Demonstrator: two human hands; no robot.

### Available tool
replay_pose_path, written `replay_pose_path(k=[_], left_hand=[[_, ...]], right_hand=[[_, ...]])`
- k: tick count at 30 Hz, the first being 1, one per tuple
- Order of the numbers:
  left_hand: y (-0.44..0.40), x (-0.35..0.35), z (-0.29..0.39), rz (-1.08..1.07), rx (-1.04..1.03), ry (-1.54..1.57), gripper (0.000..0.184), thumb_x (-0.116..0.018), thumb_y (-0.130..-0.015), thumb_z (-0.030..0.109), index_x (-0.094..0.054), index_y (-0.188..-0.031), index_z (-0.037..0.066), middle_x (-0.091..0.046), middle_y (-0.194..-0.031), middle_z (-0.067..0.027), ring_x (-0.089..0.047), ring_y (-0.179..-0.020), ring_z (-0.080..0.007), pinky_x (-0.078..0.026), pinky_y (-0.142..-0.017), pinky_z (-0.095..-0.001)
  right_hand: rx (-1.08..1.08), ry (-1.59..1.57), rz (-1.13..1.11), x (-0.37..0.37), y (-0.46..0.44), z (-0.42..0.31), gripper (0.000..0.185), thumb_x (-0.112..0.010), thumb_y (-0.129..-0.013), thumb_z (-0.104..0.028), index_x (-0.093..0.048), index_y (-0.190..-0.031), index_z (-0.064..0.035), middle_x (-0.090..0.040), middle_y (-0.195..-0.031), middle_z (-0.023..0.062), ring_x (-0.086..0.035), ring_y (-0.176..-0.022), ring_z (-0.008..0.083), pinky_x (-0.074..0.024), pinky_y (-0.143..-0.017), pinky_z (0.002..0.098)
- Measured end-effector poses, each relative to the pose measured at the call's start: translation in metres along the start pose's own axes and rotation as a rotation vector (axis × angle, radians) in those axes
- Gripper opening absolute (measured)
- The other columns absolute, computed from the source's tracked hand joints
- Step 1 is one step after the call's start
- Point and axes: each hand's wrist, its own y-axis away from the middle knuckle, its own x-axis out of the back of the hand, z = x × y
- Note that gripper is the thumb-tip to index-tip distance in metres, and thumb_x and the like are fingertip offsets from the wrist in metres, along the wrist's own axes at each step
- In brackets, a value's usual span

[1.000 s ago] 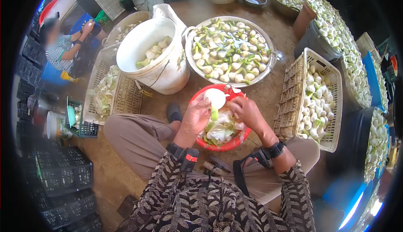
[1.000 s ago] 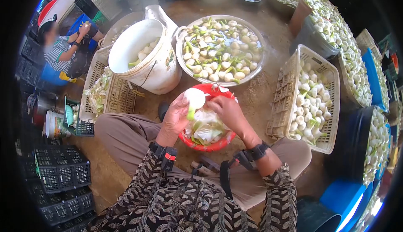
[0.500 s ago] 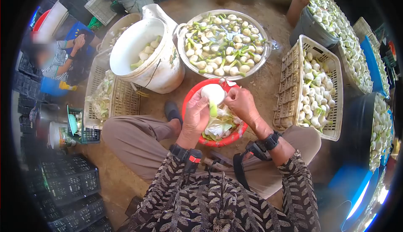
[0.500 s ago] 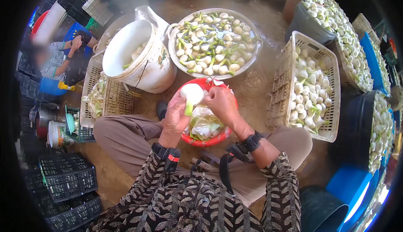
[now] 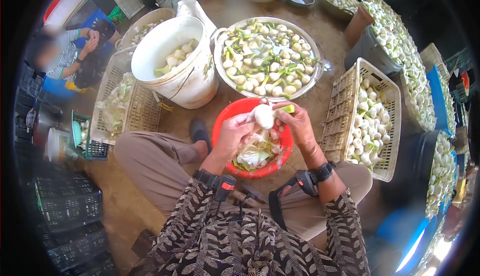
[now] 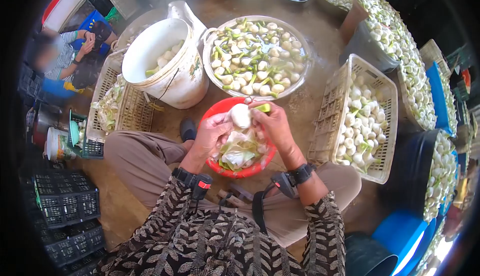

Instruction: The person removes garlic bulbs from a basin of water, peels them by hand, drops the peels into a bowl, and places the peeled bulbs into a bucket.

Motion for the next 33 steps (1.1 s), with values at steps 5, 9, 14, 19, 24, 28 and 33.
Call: replay_pose_path(k=[5,9,14,19,24,28,33], left_hand=[[0.001,0.017,-0.020,0.042,-0.083,-1.338,0.046,-0.063,-0.077,0.019,-0.053,-0.120,0.004,-0.057,-0.107,-0.0163,-0.054,-0.105,-0.0344,-0.043,-0.091,-0.0396],[-0.006,0.002,0.001,0.117,-0.028,-1.161,0.049,-0.065,-0.076,0.025,-0.053,-0.117,0.002,-0.058,-0.105,-0.0166,-0.056,-0.101,-0.0347,-0.045,-0.088,-0.0414],[-0.015,0.016,-0.024,0.154,0.121,-1.385,0.028,-0.061,-0.074,0.019,-0.061,-0.094,-0.001,-0.059,-0.103,-0.0193,-0.061,-0.092,-0.0320,-0.046,-0.076,-0.0450],[-0.036,0.012,-0.018,-0.060,0.067,-1.353,0.032,-0.052,-0.078,0.013,-0.057,-0.109,0.005,-0.060,-0.084,-0.0202,-0.058,-0.091,-0.0363,-0.047,-0.074,-0.0447],[-0.047,0.020,-0.010,-0.107,0.028,-1.339,0.030,-0.054,-0.079,0.016,-0.058,-0.106,0.005,-0.060,-0.096,-0.0201,-0.059,-0.089,-0.0346,-0.046,-0.075,-0.0449],[-0.073,0.023,0.004,-0.471,0.243,-1.488,0.028,-0.056,-0.077,0.019,-0.058,-0.101,0.004,-0.060,-0.097,-0.0181,-0.059,-0.088,-0.0332,-0.046,-0.078,-0.0447],[-0.145,0.062,0.025,0.218,-0.126,-1.472,0.023,-0.046,-0.080,0.011,-0.062,-0.094,0.004,-0.063,-0.080,-0.0191,-0.060,-0.075,-0.0373,-0.048,-0.069,-0.0467]], right_hand=[[-0.077,-0.163,0.021,0.024,-0.002,-0.008,0.017,-0.056,-0.083,-0.006,-0.060,-0.098,0.0000,-0.059,-0.067,0.0050,-0.054,-0.055,0.0104,-0.0449,-0.052,0.0212],[-0.168,-0.089,0.058,0.018,-0.002,-0.006,0.015,-0.057,-0.080,-0.004,-0.062,-0.093,0.0004,-0.059,-0.069,0.0055,-0.053,-0.056,0.0101,-0.0440,-0.053,0.0210],[-0.028,-0.050,0.028,-0.015,-0.046,-0.034,0.021,-0.053,-0.082,-0.007,-0.058,-0.099,0.0049,-0.058,-0.068,0.0076,-0.054,-0.055,0.0117,-0.0428,-0.050,0.0218],[0.137,0.015,-0.386,-0.080,-0.153,-0.083,0.051,-0.058,-0.085,-0.014,-0.039,-0.128,0.0046,-0.061,-0.107,0.0154,-0.062,-0.088,0.0198,-0.0500,-0.082,0.0298],[0.121,0.573,0.008,0.035,-0.234,-0.020,0.028,-0.056,-0.080,-0.012,-0.061,-0.104,0.0024,-0.065,-0.085,0.0112,-0.062,-0.070,0.0151,-0.0498,-0.064,0.0255],[0.059,1.070,0.157,0.134,-0.271,0.042,0.035,-0.059,-0.075,-0.017,-0.062,-0.106,-0.0027,-0.065,-0.095,0.0193,-0.062,-0.090,0.0319,-0.0475,-0.082,0.0374],[0.108,1.452,-0.169,0.104,-0.280,0.105,0.054,-0.063,-0.076,-0.028,-0.049,-0.125,-0.0097,-0.056,-0.115,0.0189,-0.052,-0.108,0.0330,-0.0430,-0.088,0.0432]])
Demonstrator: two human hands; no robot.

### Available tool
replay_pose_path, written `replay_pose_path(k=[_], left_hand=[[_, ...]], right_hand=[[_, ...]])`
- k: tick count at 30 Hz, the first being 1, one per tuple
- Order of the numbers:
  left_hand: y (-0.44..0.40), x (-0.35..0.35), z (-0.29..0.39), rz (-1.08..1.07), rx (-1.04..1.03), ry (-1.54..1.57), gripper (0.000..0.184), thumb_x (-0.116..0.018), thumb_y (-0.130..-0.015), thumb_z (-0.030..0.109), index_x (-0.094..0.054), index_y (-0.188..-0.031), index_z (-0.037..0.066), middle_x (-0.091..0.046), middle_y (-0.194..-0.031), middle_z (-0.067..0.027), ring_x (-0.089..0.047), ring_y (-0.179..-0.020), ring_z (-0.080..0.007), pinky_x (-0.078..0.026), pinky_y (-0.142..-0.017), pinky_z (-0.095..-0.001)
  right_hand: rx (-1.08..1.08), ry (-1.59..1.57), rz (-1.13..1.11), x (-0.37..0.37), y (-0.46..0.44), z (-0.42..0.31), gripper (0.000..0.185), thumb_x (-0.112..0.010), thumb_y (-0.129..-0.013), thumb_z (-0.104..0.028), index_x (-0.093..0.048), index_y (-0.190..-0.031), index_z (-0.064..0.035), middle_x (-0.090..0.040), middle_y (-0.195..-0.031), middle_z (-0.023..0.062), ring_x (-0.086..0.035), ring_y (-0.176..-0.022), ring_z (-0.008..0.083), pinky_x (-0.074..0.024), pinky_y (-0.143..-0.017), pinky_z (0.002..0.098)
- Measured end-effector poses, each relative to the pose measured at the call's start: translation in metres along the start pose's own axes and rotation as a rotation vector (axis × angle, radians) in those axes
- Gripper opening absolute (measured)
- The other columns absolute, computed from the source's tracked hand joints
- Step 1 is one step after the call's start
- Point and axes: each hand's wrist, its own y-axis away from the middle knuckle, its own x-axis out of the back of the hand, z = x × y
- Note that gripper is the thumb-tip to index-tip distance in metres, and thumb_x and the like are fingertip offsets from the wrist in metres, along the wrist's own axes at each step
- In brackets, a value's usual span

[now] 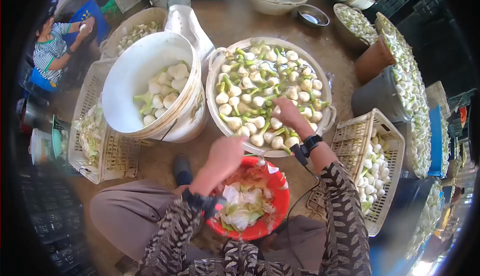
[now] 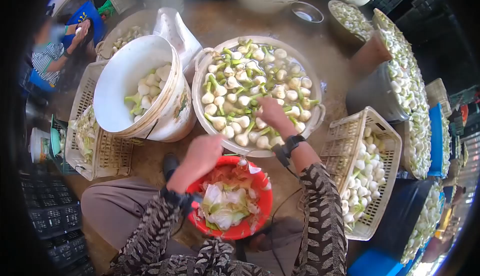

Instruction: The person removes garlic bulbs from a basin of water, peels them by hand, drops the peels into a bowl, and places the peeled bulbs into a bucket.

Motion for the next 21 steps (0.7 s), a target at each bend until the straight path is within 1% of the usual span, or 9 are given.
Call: replay_pose_path(k=[1,5,7,13,16,17,19,20,21], left_hand=[[-0.021,-0.009,-0.020,0.136,-0.027,0.111,0.022,-0.045,-0.081,0.010,-0.062,-0.093,0.003,-0.063,-0.086,-0.0206,-0.060,-0.080,-0.0370,-0.048,-0.071,-0.0460],[-0.080,-0.029,-0.052,-0.115,-0.019,-0.074,0.019,-0.044,-0.080,0.005,-0.060,-0.091,0.001,-0.063,-0.087,-0.0227,-0.061,-0.084,-0.0376,-0.049,-0.075,-0.0445],[-0.099,-0.051,-0.067,-0.196,-0.068,-0.182,0.018,-0.049,-0.079,0.008,-0.059,-0.092,0.001,-0.063,-0.087,-0.0221,-0.061,-0.084,-0.0373,-0.049,-0.074,-0.0441],[-0.127,-0.058,-0.074,-0.417,-0.063,-0.324,0.034,-0.066,-0.065,0.017,-0.059,-0.095,0.002,-0.064,-0.086,-0.0185,-0.063,-0.083,-0.0340,-0.050,-0.072,-0.0412],[-0.119,-0.040,-0.069,-0.251,-0.002,0.246,0.041,-0.071,-0.063,0.017,-0.059,-0.099,0.000,-0.065,-0.086,-0.0148,-0.064,-0.075,-0.0267,-0.050,-0.069,-0.0370],[-0.108,-0.023,-0.059,-0.251,0.001,0.236,0.041,-0.071,-0.063,0.017,-0.059,-0.099,0.000,-0.065,-0.086,-0.0148,-0.064,-0.075,-0.0267,-0.050,-0.069,-0.0370],[-0.086,0.003,-0.032,-0.325,0.129,0.980,0.045,-0.066,-0.071,0.007,-0.054,-0.113,-0.004,-0.060,-0.083,-0.0040,-0.058,-0.076,-0.0117,-0.048,-0.065,-0.0252],[-0.071,0.011,-0.017,-0.329,0.126,0.975,0.045,-0.066,-0.071,0.007,-0.054,-0.113,-0.004,-0.060,-0.083,-0.0040,-0.058,-0.076,-0.0117,-0.048,-0.065,-0.0252],[-0.057,0.019,-0.003,-0.259,0.084,1.067,0.043,-0.063,-0.074,0.004,-0.053,-0.115,-0.005,-0.059,-0.089,-0.0042,-0.058,-0.078,-0.0112,-0.049,-0.066,-0.0242]], right_hand=[[0.076,0.164,-0.033,-0.016,0.004,-0.002,0.058,-0.062,-0.077,-0.030,-0.045,-0.129,-0.0118,-0.054,-0.118,0.0181,-0.050,-0.110,0.0323,-0.0425,-0.088,0.0447],[0.087,0.256,0.048,-0.041,0.004,0.002,0.059,-0.057,-0.078,-0.033,-0.042,-0.131,-0.0140,-0.054,-0.118,0.0160,-0.048,-0.112,0.0302,-0.0429,-0.086,0.0468],[-0.071,0.255,-0.215,-0.054,-0.018,0.015,0.057,-0.053,-0.079,-0.034,-0.042,-0.131,-0.0151,-0.053,-0.118,0.0177,-0.050,-0.111,0.0303,-0.0418,-0.087,0.0474],[-0.037,0.237,-0.256,-0.018,-0.027,0.007,0.040,-0.053,-0.079,-0.023,-0.051,-0.113,-0.0025,-0.058,-0.111,0.0185,-0.059,-0.097,0.0324,-0.0461,-0.083,0.0459],[0.081,-0.133,0.284,-0.002,0.004,0.003,0.030,-0.058,-0.081,-0.017,-0.058,-0.105,0.0019,-0.062,-0.100,0.0195,-0.063,-0.091,0.0280,-0.0499,-0.077,0.0357],[0.083,-0.142,0.288,0.000,0.014,-0.006,0.030,-0.058,-0.081,-0.017,-0.058,-0.105,0.0019,-0.062,-0.100,0.0195,-0.063,-0.091,0.0280,-0.0499,-0.077,0.0357],[-0.170,-0.910,0.067,0.033,0.045,-0.048,0.026,-0.059,-0.085,-0.016,-0.061,-0.103,0.0032,-0.065,-0.091,0.0110,-0.063,-0.079,0.0173,-0.0511,-0.074,0.0300],[-0.160,-1.145,0.121,0.039,0.060,-0.069,0.026,-0.059,-0.087,-0.017,-0.061,-0.103,0.0031,-0.064,-0.083,0.0040,-0.060,-0.070,0.0094,-0.0501,-0.066,0.0233],[-0.153,-1.090,0.132,0.041,0.070,-0.079,0.024,-0.060,-0.086,-0.017,-0.062,-0.100,0.0032,-0.064,-0.080,0.0032,-0.059,-0.070,0.0091,-0.0493,-0.064,0.0236]])
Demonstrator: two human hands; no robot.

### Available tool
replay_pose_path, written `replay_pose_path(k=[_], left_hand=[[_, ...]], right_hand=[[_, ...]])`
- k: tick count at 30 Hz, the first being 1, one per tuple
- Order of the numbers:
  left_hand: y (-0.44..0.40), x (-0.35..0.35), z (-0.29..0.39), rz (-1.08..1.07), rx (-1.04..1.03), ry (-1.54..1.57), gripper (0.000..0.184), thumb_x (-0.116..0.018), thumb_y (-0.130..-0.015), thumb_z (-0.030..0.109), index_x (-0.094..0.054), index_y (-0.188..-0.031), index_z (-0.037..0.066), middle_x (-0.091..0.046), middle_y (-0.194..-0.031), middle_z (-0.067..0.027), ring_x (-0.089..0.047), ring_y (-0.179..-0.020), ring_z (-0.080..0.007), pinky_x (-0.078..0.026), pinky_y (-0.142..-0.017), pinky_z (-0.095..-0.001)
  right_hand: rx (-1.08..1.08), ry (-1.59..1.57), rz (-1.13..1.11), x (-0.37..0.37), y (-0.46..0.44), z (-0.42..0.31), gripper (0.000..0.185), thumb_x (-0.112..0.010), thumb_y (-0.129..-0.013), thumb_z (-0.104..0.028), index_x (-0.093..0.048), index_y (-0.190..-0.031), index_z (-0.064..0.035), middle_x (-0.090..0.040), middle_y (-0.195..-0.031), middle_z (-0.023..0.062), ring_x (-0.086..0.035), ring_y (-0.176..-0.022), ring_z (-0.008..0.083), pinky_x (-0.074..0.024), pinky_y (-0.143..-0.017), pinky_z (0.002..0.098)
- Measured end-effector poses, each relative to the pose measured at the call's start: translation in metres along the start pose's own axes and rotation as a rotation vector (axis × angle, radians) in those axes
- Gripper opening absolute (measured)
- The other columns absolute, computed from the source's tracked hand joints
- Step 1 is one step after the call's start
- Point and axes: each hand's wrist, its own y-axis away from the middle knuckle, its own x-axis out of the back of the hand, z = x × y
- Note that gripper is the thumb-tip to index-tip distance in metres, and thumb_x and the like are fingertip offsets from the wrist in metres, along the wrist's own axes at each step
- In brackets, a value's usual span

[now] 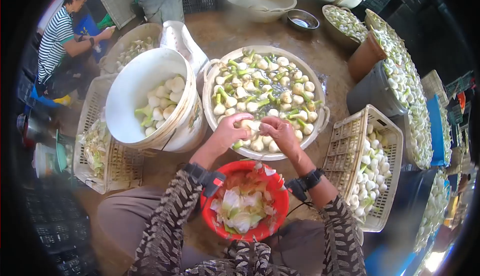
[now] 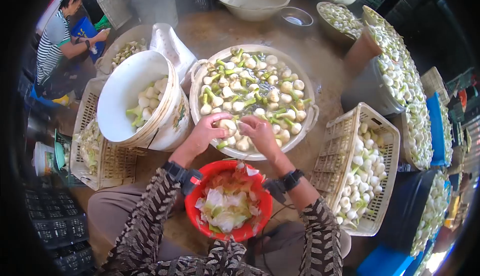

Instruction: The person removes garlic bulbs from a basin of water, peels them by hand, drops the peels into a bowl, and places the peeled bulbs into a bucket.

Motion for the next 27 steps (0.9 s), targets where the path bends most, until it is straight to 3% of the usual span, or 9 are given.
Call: replay_pose_path(k=[3,5,10,13,17,18,20,24,27], left_hand=[[0.032,-0.028,0.012,0.082,-0.203,0.032,0.043,-0.060,-0.076,0.002,-0.051,-0.118,-0.005,-0.056,-0.102,-0.0063,-0.057,-0.081,-0.0114,-0.049,-0.068,-0.0233],[0.057,-0.043,0.018,0.163,-0.310,-0.045,0.043,-0.060,-0.078,0.001,-0.050,-0.119,-0.005,-0.051,-0.114,-0.0089,-0.058,-0.085,-0.0123,-0.050,-0.071,-0.0238],[0.101,-0.075,0.022,0.241,-0.385,0.156,0.041,-0.063,-0.078,-0.001,-0.049,-0.116,-0.004,-0.052,-0.110,-0.0090,-0.059,-0.093,-0.0134,-0.051,-0.075,-0.0245],[0.120,-0.094,0.022,0.291,-0.440,0.190,0.041,-0.063,-0.077,-0.006,-0.048,-0.115,-0.004,-0.053,-0.106,-0.0121,-0.061,-0.084,-0.0137,-0.052,-0.072,-0.0245],[0.147,-0.119,0.031,0.231,-0.356,0.296,0.046,-0.060,-0.078,-0.007,-0.044,-0.121,-0.003,-0.058,-0.099,-0.0103,-0.060,-0.086,-0.0140,-0.052,-0.071,-0.0255],[0.149,-0.123,0.028,0.228,-0.354,0.283,0.046,-0.060,-0.078,-0.007,-0.044,-0.121,-0.003,-0.058,-0.099,-0.0103,-0.060,-0.086,-0.0140,-0.052,-0.071,-0.0255],[0.153,-0.130,0.020,0.253,-0.359,0.542,0.044,-0.058,-0.083,0.000,-0.042,-0.124,-0.004,-0.059,-0.104,-0.0108,-0.060,-0.092,-0.0158,-0.051,-0.081,-0.0294],[0.159,-0.138,0.014,0.244,-0.299,0.614,0.046,-0.056,-0.084,0.000,-0.040,-0.127,-0.004,-0.058,-0.110,-0.0125,-0.060,-0.095,-0.0177,-0.052,-0.083,-0.0311],[0.161,-0.142,0.013,0.275,-0.332,0.467,0.041,-0.059,-0.083,0.000,-0.044,-0.121,-0.003,-0.058,-0.107,-0.0104,-0.059,-0.093,-0.0154,-0.051,-0.080,-0.0281]], right_hand=[[0.053,-0.016,0.050,-0.011,0.041,-0.046,0.020,-0.061,-0.085,-0.013,-0.063,-0.094,0.0044,-0.064,-0.075,0.0031,-0.056,-0.069,0.0083,-0.0455,-0.061,0.0227],[0.100,0.210,0.059,-0.010,0.064,-0.064,0.016,-0.061,-0.083,-0.010,-0.065,-0.088,0.0039,-0.064,-0.072,0.0049,-0.056,-0.066,0.0080,-0.0453,-0.060,0.0240],[0.065,0.171,0.104,-0.017,0.119,-0.092,0.016,-0.060,-0.082,-0.010,-0.065,-0.087,0.0042,-0.066,-0.071,0.0088,-0.059,-0.062,0.0120,-0.0463,-0.059,0.0271],[0.216,0.288,0.165,-0.020,0.149,-0.101,0.015,-0.058,-0.081,-0.009,-0.064,-0.087,0.0029,-0.065,-0.075,0.0166,-0.064,-0.065,0.0240,-0.0482,-0.060,0.0313],[0.350,0.585,0.265,-0.018,0.174,-0.098,0.014,-0.056,-0.082,-0.007,-0.063,-0.089,0.0029,-0.065,-0.075,0.0142,-0.064,-0.063,0.0225,-0.0488,-0.059,0.0302],[0.351,0.573,0.272,-0.018,0.179,-0.098,0.014,-0.056,-0.082,-0.007,-0.063,-0.089,0.0029,-0.065,-0.075,0.0142,-0.064,-0.063,0.0225,-0.0488,-0.059,0.0302],[0.104,0.004,0.271,-0.020,0.189,-0.100,0.015,-0.054,-0.084,-0.007,-0.063,-0.087,0.0043,-0.065,-0.072,0.0103,-0.064,-0.064,0.0169,-0.0490,-0.058,0.0288],[0.169,0.098,0.216,-0.023,0.205,-0.094,0.016,-0.055,-0.085,-0.008,-0.064,-0.084,0.0049,-0.064,-0.068,0.0075,-0.061,-0.061,0.0126,-0.0486,-0.057,0.0282],[0.231,0.131,0.241,-0.022,0.210,-0.095,0.015,-0.053,-0.084,-0.007,-0.062,-0.080,0.0052,-0.062,-0.065,0.0114,-0.060,-0.057,0.0172,-0.0479,-0.056,0.0309]])
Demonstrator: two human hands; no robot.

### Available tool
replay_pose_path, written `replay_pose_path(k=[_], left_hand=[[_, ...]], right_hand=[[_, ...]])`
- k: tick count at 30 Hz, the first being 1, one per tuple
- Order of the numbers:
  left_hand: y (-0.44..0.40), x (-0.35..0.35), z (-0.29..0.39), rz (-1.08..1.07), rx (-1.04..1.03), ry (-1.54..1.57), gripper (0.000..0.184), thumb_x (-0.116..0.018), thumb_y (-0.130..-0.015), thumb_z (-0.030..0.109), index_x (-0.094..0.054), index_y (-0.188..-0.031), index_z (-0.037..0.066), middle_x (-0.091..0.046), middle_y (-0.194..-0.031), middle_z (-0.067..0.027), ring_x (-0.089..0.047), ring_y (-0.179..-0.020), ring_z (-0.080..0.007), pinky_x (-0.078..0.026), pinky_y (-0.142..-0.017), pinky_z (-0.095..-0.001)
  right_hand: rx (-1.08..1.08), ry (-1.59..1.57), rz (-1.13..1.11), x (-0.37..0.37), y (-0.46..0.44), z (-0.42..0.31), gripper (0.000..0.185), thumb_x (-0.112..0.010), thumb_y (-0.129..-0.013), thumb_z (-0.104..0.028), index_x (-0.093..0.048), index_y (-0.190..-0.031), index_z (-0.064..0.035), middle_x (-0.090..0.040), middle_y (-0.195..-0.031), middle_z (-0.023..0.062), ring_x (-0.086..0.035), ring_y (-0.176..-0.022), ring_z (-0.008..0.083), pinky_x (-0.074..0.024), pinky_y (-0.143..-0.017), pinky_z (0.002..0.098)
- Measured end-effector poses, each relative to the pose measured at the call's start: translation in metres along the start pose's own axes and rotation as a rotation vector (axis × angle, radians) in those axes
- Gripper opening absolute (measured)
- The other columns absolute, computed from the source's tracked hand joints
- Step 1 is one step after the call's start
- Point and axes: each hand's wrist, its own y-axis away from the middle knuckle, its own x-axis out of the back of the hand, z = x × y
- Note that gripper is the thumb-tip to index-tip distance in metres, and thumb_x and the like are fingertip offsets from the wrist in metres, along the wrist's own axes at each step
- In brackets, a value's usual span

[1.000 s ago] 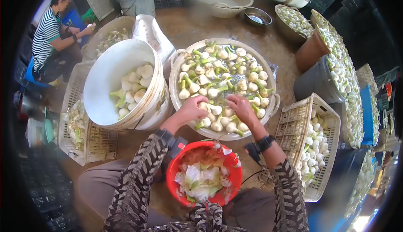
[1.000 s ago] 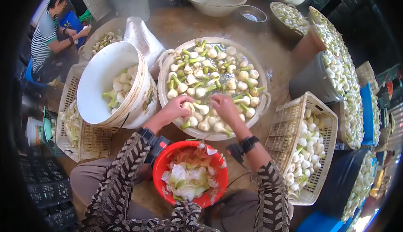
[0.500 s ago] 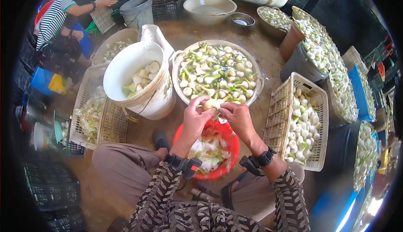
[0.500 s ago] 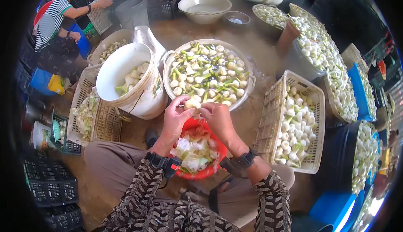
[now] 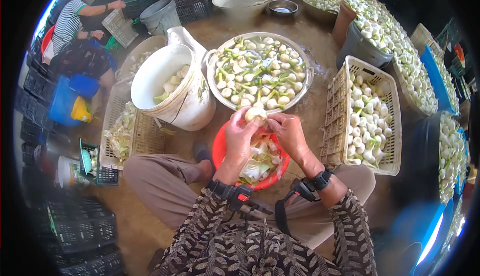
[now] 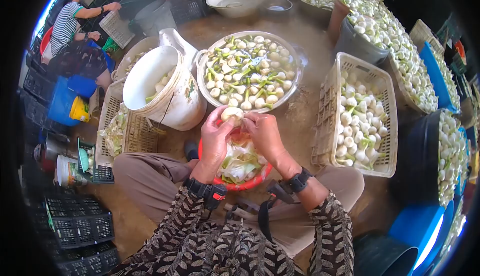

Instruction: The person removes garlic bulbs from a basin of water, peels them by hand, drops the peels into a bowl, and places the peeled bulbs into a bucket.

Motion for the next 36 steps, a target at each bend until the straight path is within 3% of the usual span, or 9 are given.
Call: replay_pose_path(k=[2,8,11,14,18,20,23,29,36], left_hand=[[0.005,-0.003,0.002,-0.007,-0.023,-0.084,0.039,-0.060,-0.082,0.000,-0.046,-0.118,-0.002,-0.058,-0.105,-0.0095,-0.059,-0.092,-0.0143,-0.051,-0.078,-0.0266],[0.006,-0.001,-0.009,0.015,-0.113,-0.220,0.041,-0.062,-0.077,-0.007,-0.046,-0.114,-0.001,-0.056,-0.104,-0.0093,-0.058,-0.092,-0.0134,-0.051,-0.081,-0.0284],[0.010,-0.009,0.004,0.030,-0.022,-0.073,0.041,-0.061,-0.077,-0.007,-0.046,-0.115,-0.002,-0.057,-0.105,-0.0106,-0.059,-0.092,-0.0150,-0.052,-0.080,-0.0297],[0.013,0.017,0.014,-0.177,0.083,0.138,0.039,-0.058,-0.083,0.007,-0.046,-0.118,-0.003,-0.059,-0.105,-0.0139,-0.061,-0.089,-0.0227,-0.051,-0.078,-0.0294],[0.019,0.046,0.031,-0.213,0.225,0.347,0.043,-0.054,-0.084,0.011,-0.043,-0.123,-0.005,-0.058,-0.107,-0.0167,-0.061,-0.091,-0.0257,-0.052,-0.081,-0.0333],[0.022,0.055,0.028,-0.176,0.226,0.336,0.043,-0.054,-0.084,0.011,-0.042,-0.123,-0.005,-0.058,-0.107,-0.0162,-0.061,-0.092,-0.0253,-0.052,-0.082,-0.0331],[0.026,0.048,0.017,-0.107,0.243,0.347,0.040,-0.055,-0.085,0.010,-0.043,-0.121,-0.002,-0.057,-0.108,-0.0143,-0.060,-0.094,-0.0231,-0.052,-0.083,-0.0337],[0.028,0.031,0.006,0.031,0.029,0.084,0.029,-0.057,-0.084,0.002,-0.047,-0.112,0.003,-0.058,-0.105,-0.0105,-0.060,-0.095,-0.0198,-0.052,-0.081,-0.0358],[0.026,0.037,0.017,-0.078,0.084,0.099,0.035,-0.060,-0.083,0.005,-0.046,-0.114,0.000,-0.059,-0.104,-0.0112,-0.060,-0.094,-0.0196,-0.052,-0.079,-0.0344]], right_hand=[[0.052,0.066,-0.011,0.001,0.002,-0.001,0.015,-0.052,-0.082,-0.005,-0.058,-0.072,0.0051,-0.060,-0.065,0.0176,-0.060,-0.057,0.0289,-0.0470,-0.055,0.0352],[0.215,0.307,0.130,-0.005,0.003,0.011,0.012,-0.055,-0.075,-0.005,-0.055,-0.065,0.0009,-0.056,-0.066,0.0206,-0.055,-0.060,0.0378,-0.0447,-0.054,0.0406],[0.129,0.306,0.108,-0.002,0.003,0.006,0.012,-0.056,-0.074,-0.008,-0.056,-0.065,0.0006,-0.056,-0.066,0.0203,-0.056,-0.060,0.0371,-0.0448,-0.054,0.0407],[0.106,0.391,0.209,0.003,-0.010,0.031,0.010,-0.054,-0.075,-0.005,-0.057,-0.069,0.0020,-0.056,-0.065,0.0192,-0.055,-0.056,0.0335,-0.0438,-0.052,0.0376],[0.014,0.637,-0.073,0.003,-0.016,0.068,0.012,-0.054,-0.079,-0.009,-0.061,-0.076,0.0005,-0.061,-0.069,0.0169,-0.060,-0.064,0.0332,-0.0471,-0.058,0.0370],[0.364,0.358,0.005,-0.008,-0.008,0.022,0.012,-0.062,-0.074,-0.011,-0.061,-0.078,0.0000,-0.062,-0.073,0.0173,-0.060,-0.068,0.0348,-0.0479,-0.062,0.0410],[0.171,0.249,-0.138,-0.023,0.012,-0.011,0.015,-0.063,-0.075,-0.012,-0.062,-0.083,-0.0002,-0.061,-0.070,0.0155,-0.061,-0.067,0.0333,-0.0481,-0.061,0.0395],[0.300,0.475,-0.039,-0.033,0.014,0.004,0.012,-0.058,-0.076,-0.008,-0.053,-0.067,-0.0025,-0.058,-0.065,0.0156,-0.058,-0.059,0.0322,-0.0450,-0.052,0.0405],[0.181,0.499,0.026,-0.022,0.004,0.007,0.013,-0.059,-0.073,-0.012,-0.055,-0.064,-0.0035,-0.059,-0.063,0.0148,-0.059,-0.058,0.0330,-0.0460,-0.052,0.0411]])
